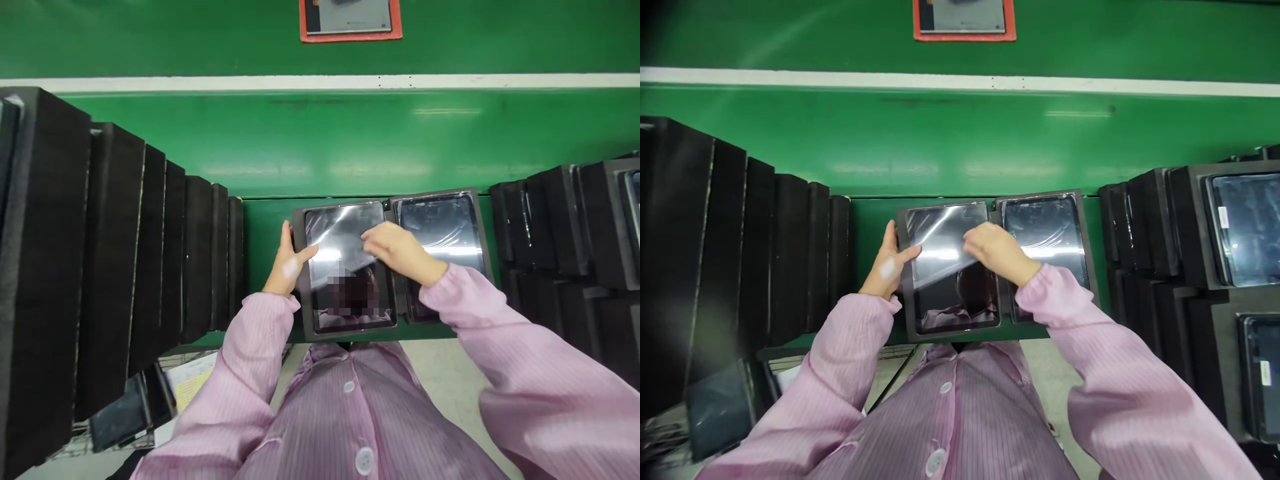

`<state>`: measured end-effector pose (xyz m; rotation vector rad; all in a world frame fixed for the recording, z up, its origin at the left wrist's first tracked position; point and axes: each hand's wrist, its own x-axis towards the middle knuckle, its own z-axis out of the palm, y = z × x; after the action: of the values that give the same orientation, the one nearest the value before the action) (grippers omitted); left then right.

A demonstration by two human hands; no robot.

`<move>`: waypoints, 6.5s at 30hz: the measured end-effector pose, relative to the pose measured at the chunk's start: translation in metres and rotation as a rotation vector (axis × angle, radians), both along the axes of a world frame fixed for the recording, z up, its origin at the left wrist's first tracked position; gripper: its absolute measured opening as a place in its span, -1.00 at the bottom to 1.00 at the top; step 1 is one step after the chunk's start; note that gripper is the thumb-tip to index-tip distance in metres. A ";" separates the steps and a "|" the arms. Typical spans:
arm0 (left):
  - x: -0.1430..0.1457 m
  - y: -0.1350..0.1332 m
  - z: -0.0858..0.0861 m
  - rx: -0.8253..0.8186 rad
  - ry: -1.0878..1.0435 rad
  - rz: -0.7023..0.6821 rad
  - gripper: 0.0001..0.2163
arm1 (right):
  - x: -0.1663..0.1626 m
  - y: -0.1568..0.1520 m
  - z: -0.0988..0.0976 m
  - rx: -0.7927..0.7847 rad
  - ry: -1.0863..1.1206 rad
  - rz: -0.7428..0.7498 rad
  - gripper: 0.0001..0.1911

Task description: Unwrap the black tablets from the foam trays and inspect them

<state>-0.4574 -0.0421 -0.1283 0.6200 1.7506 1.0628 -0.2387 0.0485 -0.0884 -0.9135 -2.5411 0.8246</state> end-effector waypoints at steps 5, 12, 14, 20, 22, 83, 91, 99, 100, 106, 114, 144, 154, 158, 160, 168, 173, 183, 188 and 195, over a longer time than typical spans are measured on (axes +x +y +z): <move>0.002 0.003 0.007 -0.018 -0.056 0.011 -0.14 | -0.004 0.009 0.002 -0.320 0.129 -0.286 -0.78; 0.011 -0.009 0.016 -0.042 0.493 0.010 -0.22 | 0.062 -0.032 0.024 -0.147 0.064 0.171 -0.80; 0.031 -0.020 0.024 0.150 0.779 -0.090 -0.37 | 0.086 -0.005 0.022 -0.079 0.036 -0.034 -0.72; 0.134 -0.050 0.038 0.627 0.900 -0.857 -0.68 | 0.126 0.093 -0.004 -0.082 -0.136 -0.495 -0.76; 0.156 -0.053 0.033 0.534 0.870 -0.960 -0.64 | 0.127 0.104 -0.011 -0.110 -0.105 -0.460 -0.84; 0.133 -0.027 0.047 0.215 0.382 -0.719 -0.55 | 0.118 -0.022 0.054 -0.646 0.241 -0.840 -0.63; 0.069 -0.069 0.040 -0.046 0.449 -0.031 -0.58 | 0.032 -0.049 0.043 -0.836 0.325 -0.778 -0.47; 0.068 -0.070 0.046 -0.144 0.156 0.206 -0.60 | 0.000 -0.038 0.022 -0.670 -0.084 -0.736 -0.52; 0.066 -0.069 0.048 -0.140 0.112 0.219 -0.59 | -0.001 -0.036 0.022 -0.732 -0.034 -0.724 -0.51; 0.054 -0.070 0.058 -0.085 -0.048 0.265 -0.54 | -0.021 -0.049 0.045 -1.272 0.303 -0.739 -0.39; 0.050 -0.058 0.093 0.244 -0.144 0.179 -0.56 | 0.011 -0.075 0.052 -1.048 0.556 -0.546 -0.56; 0.057 -0.093 0.112 0.913 0.008 -0.180 -0.72 | 0.048 -0.099 0.093 -0.586 0.728 -0.045 -0.69; 0.054 -0.095 0.113 0.851 -0.004 -0.216 -0.70 | 0.052 -0.097 0.084 -0.566 0.685 0.008 -0.69; 0.058 -0.087 0.093 0.497 -0.078 0.091 -0.68 | 0.054 -0.090 0.063 -0.527 0.326 -0.114 -0.65; 0.062 -0.071 0.079 0.363 -0.080 0.263 -0.62 | 0.052 -0.091 0.060 -0.488 0.218 -0.177 -0.67; 0.120 0.002 0.056 0.248 -0.141 0.287 -0.60 | 0.016 -0.105 0.116 -0.150 -0.253 -0.400 -0.44; 0.123 0.006 0.074 0.445 -0.163 0.180 -0.59 | 0.006 -0.097 0.103 -0.162 -0.261 -0.363 -0.54; 0.090 0.020 0.094 0.471 -0.141 0.079 -0.66 | -0.019 -0.031 0.085 -0.804 0.482 -0.496 -0.60; 0.083 0.024 0.098 0.471 -0.144 0.007 -0.73 | -0.020 -0.020 0.086 -0.915 0.547 -0.463 -0.68; 0.078 0.024 0.103 0.479 -0.166 -0.055 -0.76 | -0.019 -0.016 0.089 -0.997 0.559 -0.404 -0.68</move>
<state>-0.3797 -0.0183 -0.0254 0.8401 1.3323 1.4660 -0.2579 0.0328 0.0006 -1.1586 -1.3288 1.9070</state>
